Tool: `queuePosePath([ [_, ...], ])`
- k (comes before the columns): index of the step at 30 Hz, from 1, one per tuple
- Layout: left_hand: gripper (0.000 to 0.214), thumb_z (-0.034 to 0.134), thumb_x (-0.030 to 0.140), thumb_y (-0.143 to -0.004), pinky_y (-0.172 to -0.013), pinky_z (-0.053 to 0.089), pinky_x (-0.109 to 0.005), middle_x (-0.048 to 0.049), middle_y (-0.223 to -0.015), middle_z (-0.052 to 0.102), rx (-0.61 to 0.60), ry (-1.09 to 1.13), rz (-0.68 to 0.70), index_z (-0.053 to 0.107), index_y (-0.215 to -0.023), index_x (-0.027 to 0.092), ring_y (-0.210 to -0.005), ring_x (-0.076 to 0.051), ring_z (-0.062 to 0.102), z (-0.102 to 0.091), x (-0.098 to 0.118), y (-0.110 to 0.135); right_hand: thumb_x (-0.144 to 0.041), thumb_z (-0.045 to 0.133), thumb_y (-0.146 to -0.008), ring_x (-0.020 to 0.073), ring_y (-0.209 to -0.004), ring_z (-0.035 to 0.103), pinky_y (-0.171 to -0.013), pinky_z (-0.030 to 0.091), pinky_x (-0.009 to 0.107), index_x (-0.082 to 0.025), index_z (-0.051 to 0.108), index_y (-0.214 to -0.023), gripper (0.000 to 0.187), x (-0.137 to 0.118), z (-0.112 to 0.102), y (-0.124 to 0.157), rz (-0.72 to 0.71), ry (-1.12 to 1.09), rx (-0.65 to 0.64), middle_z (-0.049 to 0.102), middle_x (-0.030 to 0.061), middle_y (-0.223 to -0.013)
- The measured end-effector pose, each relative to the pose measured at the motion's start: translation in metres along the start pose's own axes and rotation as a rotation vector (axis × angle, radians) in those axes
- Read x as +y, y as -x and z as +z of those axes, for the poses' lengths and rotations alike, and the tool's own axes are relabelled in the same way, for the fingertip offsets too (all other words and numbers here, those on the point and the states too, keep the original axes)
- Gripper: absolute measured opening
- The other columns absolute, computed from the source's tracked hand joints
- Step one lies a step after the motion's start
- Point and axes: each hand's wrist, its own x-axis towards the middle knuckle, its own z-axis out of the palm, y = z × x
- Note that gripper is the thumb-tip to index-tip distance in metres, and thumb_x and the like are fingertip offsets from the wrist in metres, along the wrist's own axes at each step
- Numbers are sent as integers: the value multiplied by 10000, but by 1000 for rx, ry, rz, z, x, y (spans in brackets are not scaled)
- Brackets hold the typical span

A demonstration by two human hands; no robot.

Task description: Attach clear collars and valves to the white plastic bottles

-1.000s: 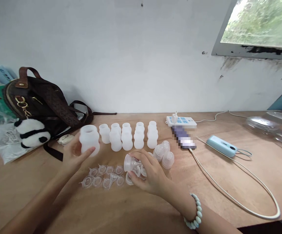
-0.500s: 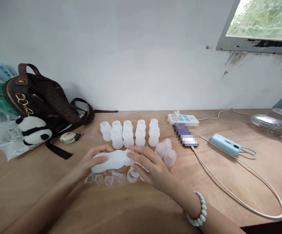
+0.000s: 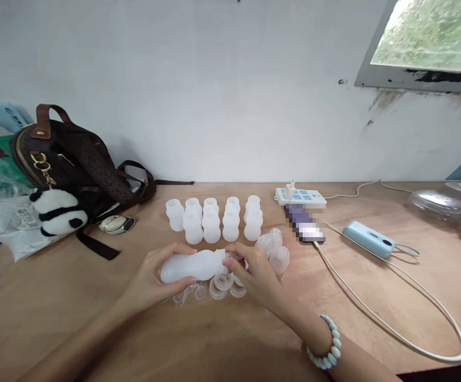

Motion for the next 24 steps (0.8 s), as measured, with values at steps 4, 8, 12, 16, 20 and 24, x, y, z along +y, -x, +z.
queuePosePath([
  [4, 271, 731, 336, -749, -540, 432, -222, -11, -810, 706, -14, 129, -62, 647, -945, 169, -607, -143, 591, 1, -2, -4, -364, 646, -866, 148, -630, 560, -563, 442, 260, -216, 481, -1321, 506, -7, -6, 0, 33, -32, -96, 642, -8, -781],
  [8, 289, 765, 326, -724, -548, 434, -216, -7, -818, 715, -21, 148, -43, 657, -943, 173, -622, -142, 602, 0, -5, -3, -376, 703, -822, 129, -590, 525, -531, 404, 244, -205, 573, -1110, 359, -7, -8, -2, 71, -67, -121, 606, -23, -730],
  [12, 339, 816, 281, -674, -701, 489, -263, -18, -908, 745, -7, 76, 38, 675, -969, 193, -783, -192, 664, 2, -5, 0, -456, 669, -842, 110, -512, 420, -480, 322, 244, -187, 555, -751, 306, 1, -8, -4, 71, -43, -128, 486, -49, -568],
  [16, 307, 784, 309, -702, -597, 473, -232, -19, -857, 728, -9, 167, -39, 666, -954, 180, -681, -162, 633, 5, -7, 0, -460, 626, -873, 193, -807, 593, -677, 465, 302, -193, 582, -1093, 349, -1, -10, -2, -23, -28, -98, 661, 49, -935],
  [20, 308, 768, 332, -705, -552, 456, -215, -22, -830, 703, -6, 301, -112, 661, -941, 165, -643, -147, 604, 8, -9, -2, -333, 700, -823, 220, -1038, 587, -869, 488, 361, -262, 423, -1321, 575, -7, -10, -1, -98, -45, -68, 606, 77, -1206],
  [24, 347, 811, 311, -665, -586, 443, -220, -27, -877, 728, -24, 218, -68, 671, -953, 176, -676, -151, 604, 9, -9, 0, -315, 663, -837, 184, -796, 601, -664, 490, 298, -231, 545, -1085, 287, -4, -6, 0, -41, -41, -37, 640, 44, -942],
])
